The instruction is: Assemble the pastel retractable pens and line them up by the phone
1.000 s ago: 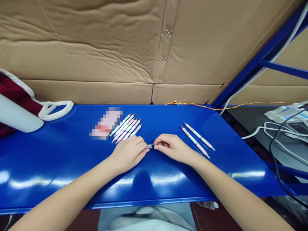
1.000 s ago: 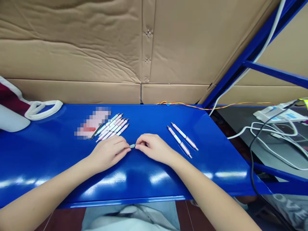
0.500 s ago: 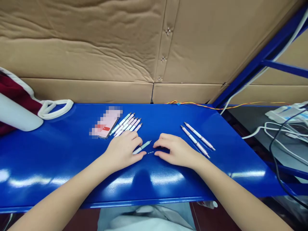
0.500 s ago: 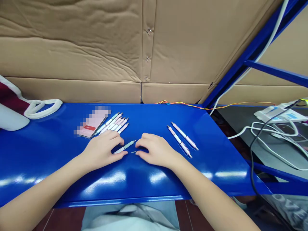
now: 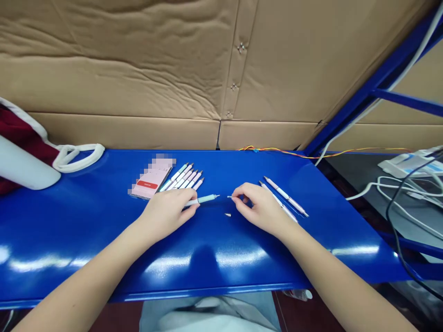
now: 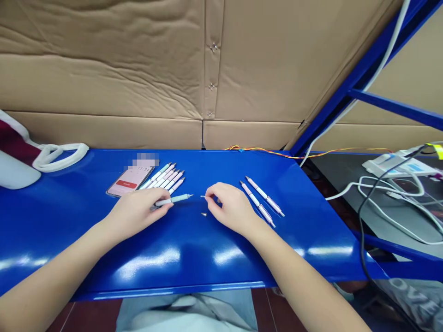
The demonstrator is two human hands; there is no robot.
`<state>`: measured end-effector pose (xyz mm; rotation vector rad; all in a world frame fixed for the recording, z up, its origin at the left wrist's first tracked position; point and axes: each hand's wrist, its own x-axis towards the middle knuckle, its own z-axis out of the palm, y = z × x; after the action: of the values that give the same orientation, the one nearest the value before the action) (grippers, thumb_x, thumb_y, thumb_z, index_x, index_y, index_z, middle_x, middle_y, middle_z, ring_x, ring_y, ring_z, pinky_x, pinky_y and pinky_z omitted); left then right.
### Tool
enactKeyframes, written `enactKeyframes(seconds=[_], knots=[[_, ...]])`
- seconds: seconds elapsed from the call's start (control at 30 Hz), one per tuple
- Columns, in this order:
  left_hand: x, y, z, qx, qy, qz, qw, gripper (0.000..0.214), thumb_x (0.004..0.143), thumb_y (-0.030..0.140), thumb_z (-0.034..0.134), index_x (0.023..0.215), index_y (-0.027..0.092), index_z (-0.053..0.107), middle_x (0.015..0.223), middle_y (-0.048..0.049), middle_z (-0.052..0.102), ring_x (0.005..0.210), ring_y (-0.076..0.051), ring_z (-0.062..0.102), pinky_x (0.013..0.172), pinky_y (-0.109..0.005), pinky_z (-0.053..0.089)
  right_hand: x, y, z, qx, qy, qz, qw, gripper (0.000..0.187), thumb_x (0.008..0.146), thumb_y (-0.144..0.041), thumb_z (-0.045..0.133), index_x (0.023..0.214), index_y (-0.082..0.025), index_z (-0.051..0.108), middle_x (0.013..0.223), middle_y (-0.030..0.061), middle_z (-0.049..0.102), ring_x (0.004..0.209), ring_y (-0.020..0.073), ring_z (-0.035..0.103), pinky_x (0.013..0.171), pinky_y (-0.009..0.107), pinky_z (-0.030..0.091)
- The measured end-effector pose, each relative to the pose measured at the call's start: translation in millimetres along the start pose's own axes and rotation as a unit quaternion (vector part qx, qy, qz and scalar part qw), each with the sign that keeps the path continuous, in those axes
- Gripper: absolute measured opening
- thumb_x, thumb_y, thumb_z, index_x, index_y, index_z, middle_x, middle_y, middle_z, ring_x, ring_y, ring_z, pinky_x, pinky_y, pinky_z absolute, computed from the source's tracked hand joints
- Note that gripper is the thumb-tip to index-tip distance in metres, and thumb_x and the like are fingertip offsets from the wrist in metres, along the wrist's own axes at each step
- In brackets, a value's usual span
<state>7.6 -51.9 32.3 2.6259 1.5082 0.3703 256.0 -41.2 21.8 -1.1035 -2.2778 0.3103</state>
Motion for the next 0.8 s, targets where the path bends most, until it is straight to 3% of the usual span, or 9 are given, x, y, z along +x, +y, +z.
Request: enactKeyframes(seconds=[0.8], knots=[[-2.1,3.7,6.2,-0.018,-0.003,0.046,0.999,0.012,0.089,0.029,0.046,0.089,0.022,0.056,0.088,0.0009,0.065,0.079,-0.016,0.061,0.065,-0.025,0.042,-1.4,-6.7,10.4,-0.031,-0.034,-0.034,0.998,0.015,0.088,-0.017,0.046,0.086,-0.018,0.060,0.084,0.0064,0.064,0.079,0.0178,0.058,0.073,0.029,0.045]])
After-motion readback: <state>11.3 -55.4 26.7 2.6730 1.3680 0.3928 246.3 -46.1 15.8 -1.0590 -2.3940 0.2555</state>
